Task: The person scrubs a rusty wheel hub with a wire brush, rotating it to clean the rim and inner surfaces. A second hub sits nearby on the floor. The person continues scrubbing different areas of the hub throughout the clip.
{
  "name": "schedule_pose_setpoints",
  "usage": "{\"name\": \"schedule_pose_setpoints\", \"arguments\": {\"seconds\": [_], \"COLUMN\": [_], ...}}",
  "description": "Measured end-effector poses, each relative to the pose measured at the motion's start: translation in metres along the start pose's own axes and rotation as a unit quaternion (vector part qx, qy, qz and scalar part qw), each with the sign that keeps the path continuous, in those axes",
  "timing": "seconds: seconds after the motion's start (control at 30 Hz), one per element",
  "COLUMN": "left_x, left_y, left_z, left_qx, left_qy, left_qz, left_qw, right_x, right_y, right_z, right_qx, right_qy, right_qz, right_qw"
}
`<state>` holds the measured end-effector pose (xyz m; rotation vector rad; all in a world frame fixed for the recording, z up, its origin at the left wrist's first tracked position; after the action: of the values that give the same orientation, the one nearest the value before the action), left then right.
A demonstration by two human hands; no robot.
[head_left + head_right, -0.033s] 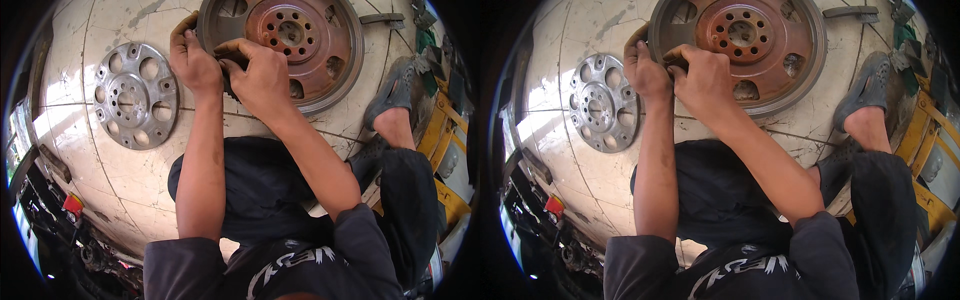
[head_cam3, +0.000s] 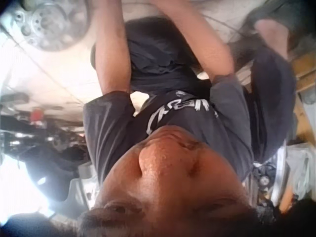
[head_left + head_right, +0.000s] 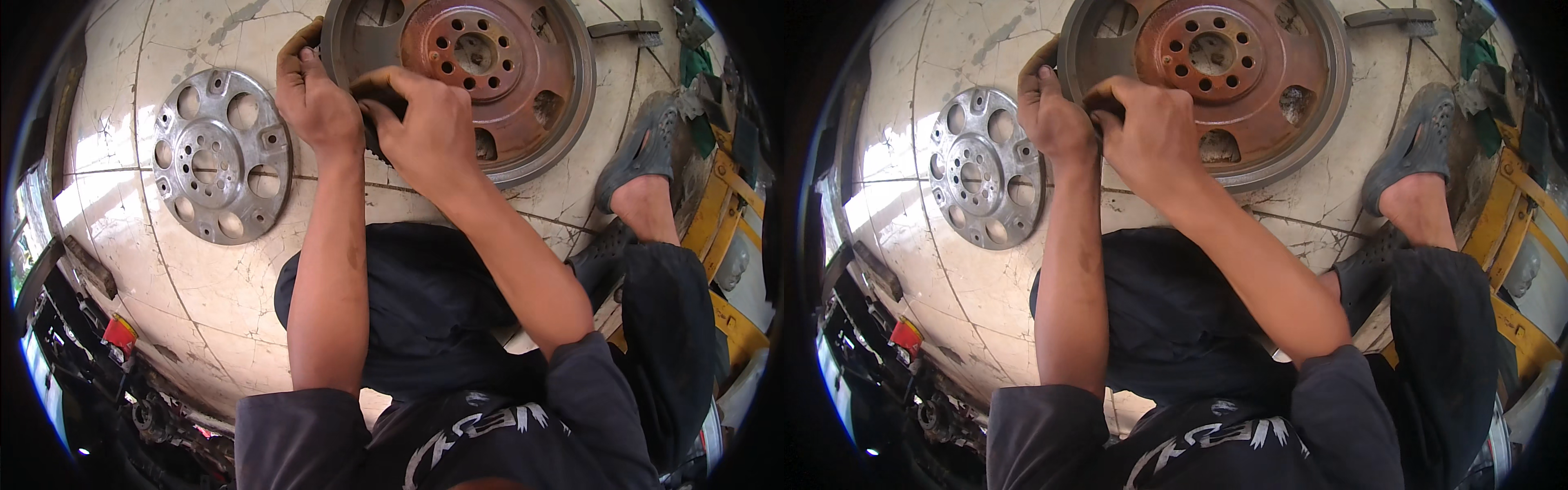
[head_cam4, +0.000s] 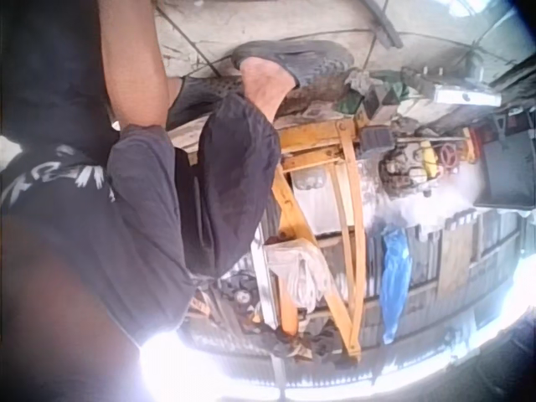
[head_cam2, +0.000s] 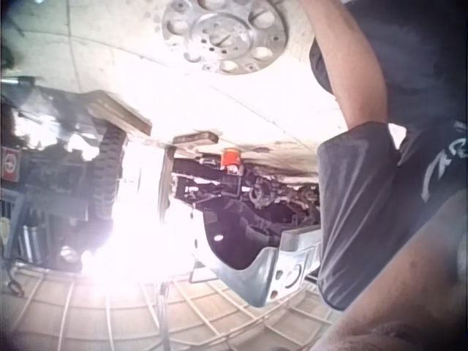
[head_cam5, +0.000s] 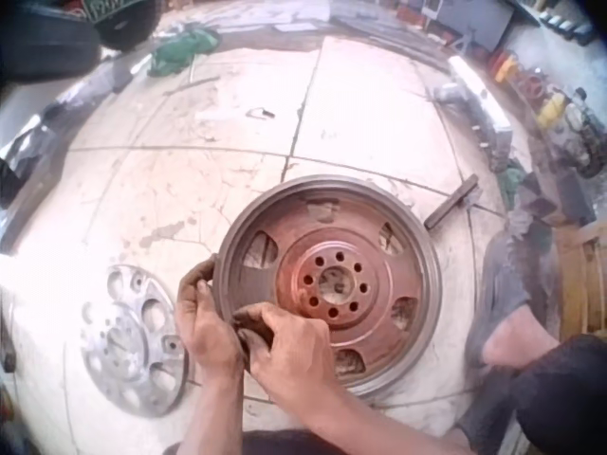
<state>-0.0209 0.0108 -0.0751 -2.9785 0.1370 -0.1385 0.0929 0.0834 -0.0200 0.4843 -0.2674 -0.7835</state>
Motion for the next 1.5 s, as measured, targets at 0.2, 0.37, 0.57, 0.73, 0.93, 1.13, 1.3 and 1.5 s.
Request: {"name": "schedule_pose_setpoints", "arguments": {"seconds": [0.2, 0.37, 0.57, 0.73, 0.93, 1.13, 1.3, 1.5], "left_x": [-0.005, -0.006, -0.006, -0.006, -0.008, -0.008, -0.007, -0.009], "left_y": [0.000, 0.000, 0.003, -0.001, 0.005, 0.003, 0.005, 0.002], "left_z": [0.005, 0.002, 0.006, 0.001, 0.006, 0.005, 0.003, 0.008], "left_qx": [0.015, 0.029, 0.052, 0.033, 0.053, 0.065, 0.058, 0.077], "left_qy": [-0.005, 0.004, 0.029, 0.017, 0.024, 0.003, 0.021, 0.017], "left_qz": [-0.021, -0.001, -0.002, 0.012, 0.013, 0.029, -0.010, 0.004], "left_qw": [1.000, 1.000, 0.998, 0.999, 0.998, 0.997, 0.998, 0.997], "right_x": [0.017, -0.013, 0.010, -0.019, 0.021, -0.003, 0.034, -0.001], "right_y": [0.022, -0.004, 0.024, -0.007, 0.026, -0.006, 0.035, 0.007], "right_z": [-0.012, -0.001, -0.013, -0.002, -0.018, -0.005, -0.020, 0.003], "right_qx": [-0.007, -0.002, -0.022, -0.052, -0.043, -0.005, -0.021, 0.038], "right_qy": [0.031, 0.024, -0.022, -0.003, -0.005, 0.027, 0.016, 0.019], "right_qz": [0.051, -0.018, 0.092, -0.017, 0.059, -0.037, 0.044, 0.011], "right_qw": [0.998, 1.000, 0.995, 0.999, 0.997, 0.999, 0.999, 0.999]}}
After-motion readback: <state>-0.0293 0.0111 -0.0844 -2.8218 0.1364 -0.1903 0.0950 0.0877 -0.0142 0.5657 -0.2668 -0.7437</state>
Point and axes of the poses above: each hand's wrist, its own x-axis away from the middle knuckle, its own y-axis out of the back of the hand, z = x × y, the point moved 4 cm from there along -x, towards the middle knuckle, and after that the axes turned 9 degrees about -z, right-handed, at the moved point
